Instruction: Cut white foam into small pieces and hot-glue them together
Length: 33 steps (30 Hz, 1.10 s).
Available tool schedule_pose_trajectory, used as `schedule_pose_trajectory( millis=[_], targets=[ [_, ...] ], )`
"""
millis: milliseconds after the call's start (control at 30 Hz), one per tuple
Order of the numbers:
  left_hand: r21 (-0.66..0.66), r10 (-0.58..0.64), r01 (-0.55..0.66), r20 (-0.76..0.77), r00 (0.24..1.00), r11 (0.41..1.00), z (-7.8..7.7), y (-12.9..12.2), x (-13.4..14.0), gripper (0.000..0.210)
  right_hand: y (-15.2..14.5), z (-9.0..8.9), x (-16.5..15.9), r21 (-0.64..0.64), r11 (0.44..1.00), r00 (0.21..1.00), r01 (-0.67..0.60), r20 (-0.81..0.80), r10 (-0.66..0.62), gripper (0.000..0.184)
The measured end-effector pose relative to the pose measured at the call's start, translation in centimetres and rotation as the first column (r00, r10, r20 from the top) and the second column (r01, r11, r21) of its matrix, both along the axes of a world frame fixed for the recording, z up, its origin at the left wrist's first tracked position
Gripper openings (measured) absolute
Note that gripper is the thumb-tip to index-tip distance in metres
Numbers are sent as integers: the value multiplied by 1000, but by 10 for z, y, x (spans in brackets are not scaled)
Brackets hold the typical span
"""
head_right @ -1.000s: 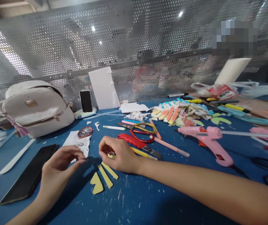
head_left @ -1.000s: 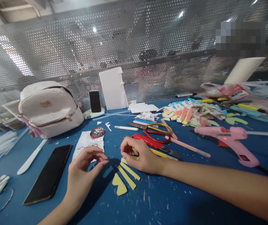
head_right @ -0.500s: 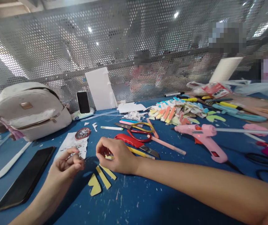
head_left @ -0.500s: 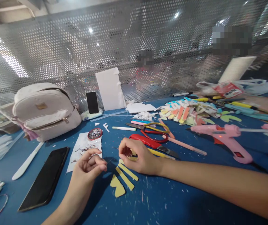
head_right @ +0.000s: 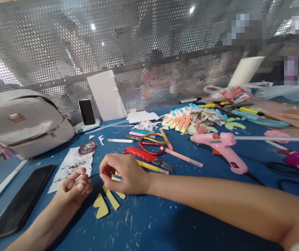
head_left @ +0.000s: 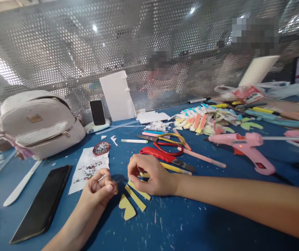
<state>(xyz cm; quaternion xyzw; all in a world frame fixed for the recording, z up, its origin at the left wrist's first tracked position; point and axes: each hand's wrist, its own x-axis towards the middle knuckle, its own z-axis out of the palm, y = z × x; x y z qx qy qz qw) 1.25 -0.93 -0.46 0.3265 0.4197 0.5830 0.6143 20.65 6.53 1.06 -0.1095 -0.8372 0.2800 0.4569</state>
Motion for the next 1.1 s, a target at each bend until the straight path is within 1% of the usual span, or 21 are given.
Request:
schedule_pose_trajectory(
  millis=[100, 267, 400, 600, 800, 1100],
  targets=[
    [-7, -2, 1, -12, 1000, 1000, 1, 0, 1, 48, 0, 0, 0, 1, 1000, 1000, 4, 4, -4, 8],
    [9, 17, -17, 37, 999, 1000, 5, -1, 6, 47, 1, -2, 0, 2, 1000, 1000, -8, 7, 8, 8],
    [-4, 35, -35, 61, 998, 999, 6, -1, 7, 47, 2, -3, 0, 0, 1000, 1000, -6, 6, 6, 8],
    [1, 18, -18, 63, 998, 1000, 5, -1, 5, 46, 2, -2, -1, 4, 1000, 1000, -8, -6, 8, 9],
    [-14, 33, -32, 62, 998, 999, 8, -1, 6, 45, 2, -2, -1, -6, 1000, 1000, -4, 4, 4, 9],
    [-1, 36, -36, 41, 999, 999, 7, -1, 7, 45, 3, -4, -1, 31, 1000, 1000, 2, 8, -2, 7]
  ],
)
